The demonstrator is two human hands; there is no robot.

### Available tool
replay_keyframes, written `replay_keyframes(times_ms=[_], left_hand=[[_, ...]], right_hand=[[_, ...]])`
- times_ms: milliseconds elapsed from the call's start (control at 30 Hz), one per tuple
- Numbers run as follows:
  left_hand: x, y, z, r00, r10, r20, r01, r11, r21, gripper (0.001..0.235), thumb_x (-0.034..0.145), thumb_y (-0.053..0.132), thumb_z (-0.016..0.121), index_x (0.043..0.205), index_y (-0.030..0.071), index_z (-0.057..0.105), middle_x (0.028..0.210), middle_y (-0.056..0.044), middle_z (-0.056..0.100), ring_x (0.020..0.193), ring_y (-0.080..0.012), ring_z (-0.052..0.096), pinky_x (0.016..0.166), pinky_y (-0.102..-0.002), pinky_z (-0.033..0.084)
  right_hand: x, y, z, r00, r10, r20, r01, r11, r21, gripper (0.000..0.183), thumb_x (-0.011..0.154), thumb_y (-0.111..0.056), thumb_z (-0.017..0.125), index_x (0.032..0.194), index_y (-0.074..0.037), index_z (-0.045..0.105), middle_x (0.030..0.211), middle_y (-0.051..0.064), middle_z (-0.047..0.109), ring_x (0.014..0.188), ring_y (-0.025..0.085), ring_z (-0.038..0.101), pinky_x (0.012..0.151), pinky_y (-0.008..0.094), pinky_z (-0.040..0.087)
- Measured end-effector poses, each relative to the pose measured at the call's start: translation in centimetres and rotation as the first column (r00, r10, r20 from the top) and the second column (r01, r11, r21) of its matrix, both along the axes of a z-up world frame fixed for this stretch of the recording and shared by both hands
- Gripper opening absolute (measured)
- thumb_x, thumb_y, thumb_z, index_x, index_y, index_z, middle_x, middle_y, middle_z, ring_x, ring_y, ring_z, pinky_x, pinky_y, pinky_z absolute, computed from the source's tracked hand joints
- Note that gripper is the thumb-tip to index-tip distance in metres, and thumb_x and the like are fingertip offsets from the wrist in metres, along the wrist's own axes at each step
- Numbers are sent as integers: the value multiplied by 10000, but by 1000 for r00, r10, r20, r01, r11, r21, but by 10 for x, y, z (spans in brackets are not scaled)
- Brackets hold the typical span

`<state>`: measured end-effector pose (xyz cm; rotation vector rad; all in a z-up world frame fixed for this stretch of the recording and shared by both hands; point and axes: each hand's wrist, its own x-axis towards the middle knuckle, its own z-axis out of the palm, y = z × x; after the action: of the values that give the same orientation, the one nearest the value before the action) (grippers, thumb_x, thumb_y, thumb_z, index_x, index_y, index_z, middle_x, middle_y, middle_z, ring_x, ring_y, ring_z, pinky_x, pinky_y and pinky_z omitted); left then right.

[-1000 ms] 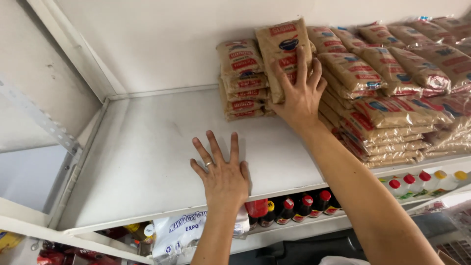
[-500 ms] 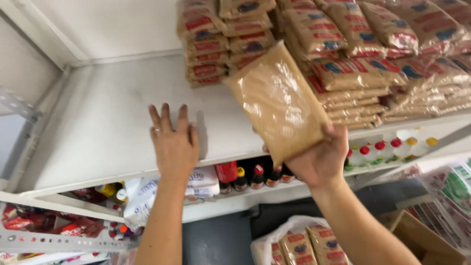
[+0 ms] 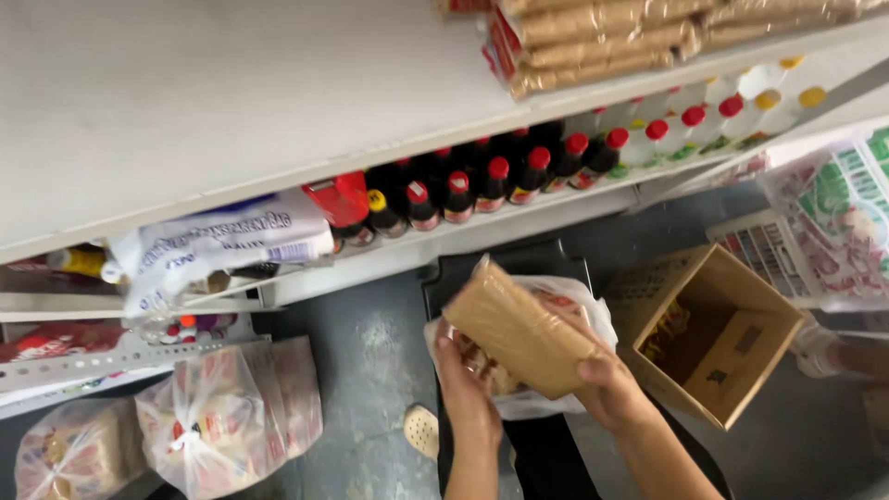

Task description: Packing small bags of sugar into a larger plastic bag.

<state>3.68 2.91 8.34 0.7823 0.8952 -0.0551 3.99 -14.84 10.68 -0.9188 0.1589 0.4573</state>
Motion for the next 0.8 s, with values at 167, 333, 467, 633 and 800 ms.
replay_keyframes(times_ms=[167,333,467,633,800], left_hand=[[-26,-29,-61,995,9,-97,-42,937,-348,735,938,660,388,1477,172,492,1341,-77,638,1132,-244,641,956,-424,505],[-59,-32,-132,988,-63,142,140,754,-642,653,975,517,571,1438,62,500,1308,-166,649,1140,-320,660,968,-457,560],[-56,-21,-148,967,-210,143,249,890,-382,575,924,332,697,1401,60,526,1280,-127,657,1140,-285,671,963,-443,577],[-46,-19,-149,953,-298,55,303,927,-222,537,903,326,732,1351,76,571,1317,-101,672,1220,-256,656,1013,-419,563],[-28,-14,-81,497,-554,-668,846,138,515,453,1046,564,584,1191,154,710,1219,-158,771,1190,-355,710,1022,-455,530]], right_hand=[[-42,0,-18,967,254,13,-202,797,-570,890,700,-324,779,1521,-120,501,1541,182,528,1416,342,500,1155,459,376],[-49,11,-15,743,659,116,-80,259,-963,945,644,-359,895,1495,-179,525,1584,191,444,1356,436,459,1084,519,369],[-44,-16,-84,886,448,119,-82,403,-911,822,735,-356,874,1440,-115,526,1446,174,539,1284,358,566,1003,474,477],[-32,-28,-127,919,21,-394,-162,931,-328,792,873,-352,767,1531,-67,432,1450,116,609,1301,204,593,1025,348,517],[-36,-36,-150,865,65,-498,-252,914,-319,829,814,-270,786,1524,-115,387,1345,103,645,1194,228,644,961,371,570]])
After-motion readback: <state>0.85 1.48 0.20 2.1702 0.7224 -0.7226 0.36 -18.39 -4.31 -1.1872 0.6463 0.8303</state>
